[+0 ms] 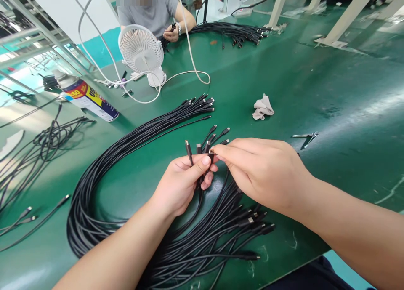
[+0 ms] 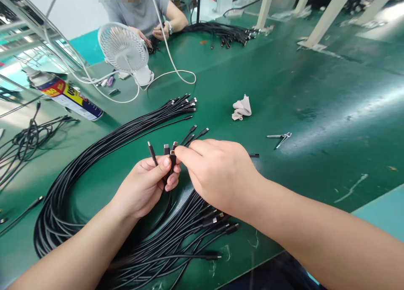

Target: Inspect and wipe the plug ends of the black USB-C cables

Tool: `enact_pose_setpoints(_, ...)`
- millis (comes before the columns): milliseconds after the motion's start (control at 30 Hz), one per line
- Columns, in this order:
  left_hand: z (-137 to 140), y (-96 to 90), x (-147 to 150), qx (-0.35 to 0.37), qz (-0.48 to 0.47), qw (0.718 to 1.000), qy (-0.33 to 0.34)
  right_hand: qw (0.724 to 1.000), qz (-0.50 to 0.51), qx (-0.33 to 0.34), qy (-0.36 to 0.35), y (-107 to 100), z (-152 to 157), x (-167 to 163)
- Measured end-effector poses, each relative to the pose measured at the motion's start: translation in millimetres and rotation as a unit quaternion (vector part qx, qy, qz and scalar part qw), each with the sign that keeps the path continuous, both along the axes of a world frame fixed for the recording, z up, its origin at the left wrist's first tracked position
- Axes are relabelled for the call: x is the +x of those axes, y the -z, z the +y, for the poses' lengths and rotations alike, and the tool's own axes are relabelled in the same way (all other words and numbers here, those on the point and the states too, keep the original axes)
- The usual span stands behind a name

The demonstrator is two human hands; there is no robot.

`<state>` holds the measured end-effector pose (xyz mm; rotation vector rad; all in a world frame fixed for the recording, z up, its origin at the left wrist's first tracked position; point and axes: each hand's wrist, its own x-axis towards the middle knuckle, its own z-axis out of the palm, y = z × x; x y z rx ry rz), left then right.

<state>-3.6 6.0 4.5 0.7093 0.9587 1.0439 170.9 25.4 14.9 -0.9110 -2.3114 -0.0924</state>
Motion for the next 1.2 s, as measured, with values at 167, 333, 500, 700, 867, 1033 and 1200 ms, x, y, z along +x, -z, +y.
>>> enact_pose_setpoints(167,0.9,1.3,0.7,-0.004,0.007,1.0,-0.008,1.0,-0.015,-0.004,0.001,0.2,1.5,1.6)
enact_pose_setpoints(333,2.1,2.3,0.0,-0.001,0.01,1.0,-0.004,1.0,-0.024,-0.006,-0.003,-0.4,2.3,3.3)
enact_pose_setpoints(500,2.3,2.2,0.0,-0.002,0.014,1.0,-0.007,1.0,-0.017,-0.004,-0.003,-1.1,1.8,3.7)
enact_pose_setpoints(700,1.9,2.2,-1.2,-0.006,0.006,1.0,-0.008,1.0,-0.024,0.015,0.001,-0.9,1.9,3.8)
enact_pose_setpoints(867,1.1,2.8,-1.6,-0.004,0.0,1.0,-0.003,0.999,-0.041,0.026,0.01,-1.3,1.5,5.2)
enact_pose_setpoints(1033,0.9,2.5,0.5,0.004,0.0,1.0,-0.002,0.999,-0.043,0.025,0.018,-1.9,0.0,2.2)
enact_pose_setpoints(1200,0.0,1.6,1.1,0.012,-0.001,1.0,-0.003,0.999,-0.028,0.034,0.017,-0.3,-0.8,-1.4)
